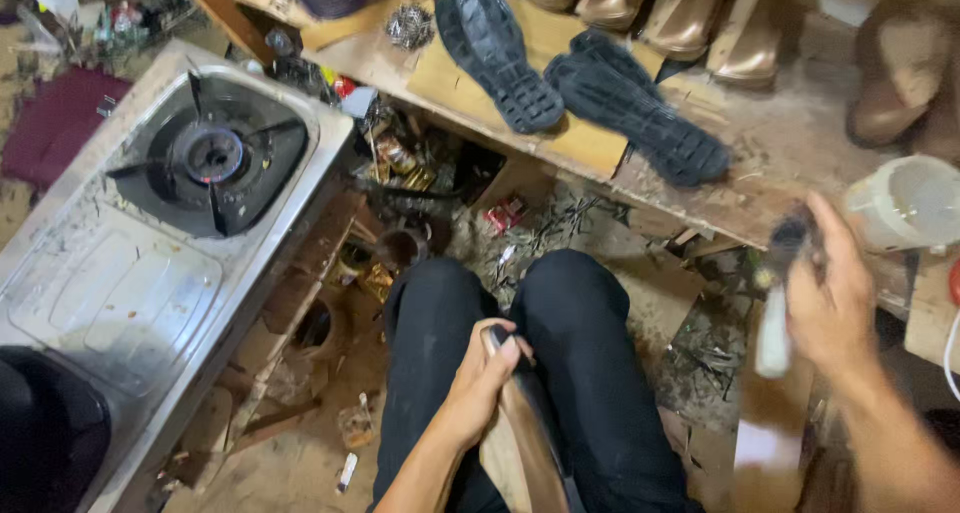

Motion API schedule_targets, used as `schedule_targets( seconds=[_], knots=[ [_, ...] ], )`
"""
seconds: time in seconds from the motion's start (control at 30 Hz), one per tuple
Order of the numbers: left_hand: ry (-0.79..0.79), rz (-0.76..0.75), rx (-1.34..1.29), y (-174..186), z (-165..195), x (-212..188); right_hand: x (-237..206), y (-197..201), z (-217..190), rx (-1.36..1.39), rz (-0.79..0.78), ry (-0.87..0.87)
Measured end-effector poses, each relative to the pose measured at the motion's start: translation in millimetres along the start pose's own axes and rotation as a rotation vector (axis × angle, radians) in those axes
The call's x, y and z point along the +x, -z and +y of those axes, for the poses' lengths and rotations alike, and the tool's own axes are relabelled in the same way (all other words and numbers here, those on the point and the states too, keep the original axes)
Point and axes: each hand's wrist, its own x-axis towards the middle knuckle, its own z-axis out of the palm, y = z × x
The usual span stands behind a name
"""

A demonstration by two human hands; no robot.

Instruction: The person sits on the floor and repairs a brown shoe by applying glue to the sole, attaching a black rubber sole piece, and hammering it into place. They repeat the process on the other shoe, using a small brush to apply adhesive and a hammer to secure the sole.

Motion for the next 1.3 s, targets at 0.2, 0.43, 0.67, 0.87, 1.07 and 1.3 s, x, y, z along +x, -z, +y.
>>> schedule_targets(
  seconds=[0.2,0.43,0.67,0.87,1.07,1.3],
  knots=[
    [0.156,-0.027,-0.284,-2.2,-2.5,25.5,-122.2,-76.8,-22.4,0.899,-0.603,-0.118],
    [0.197,-0.089,-0.24,-3.0,-5.7,40.4,-147.9,-95.2,14.4,0.567,-0.659,-0.222],
    [0.136,-0.036,0.012,-1.5,-2.8,53.8,-155.6,-138.6,7.6,0.219,-0.566,-0.485],
    [0.068,-0.136,0.07,2.8,0.8,57.1,-124.4,-133.6,6.9,0.426,-0.609,0.233],
    [0.085,-0.118,0.12,4.8,5.1,53.2,-139.1,-153.9,8.5,0.532,-0.455,-0.685],
    [0.17,-0.165,0.21,3.8,22.0,52.8,-114.8,-145.9,13.4,0.549,-0.482,-0.702]
  ],
)
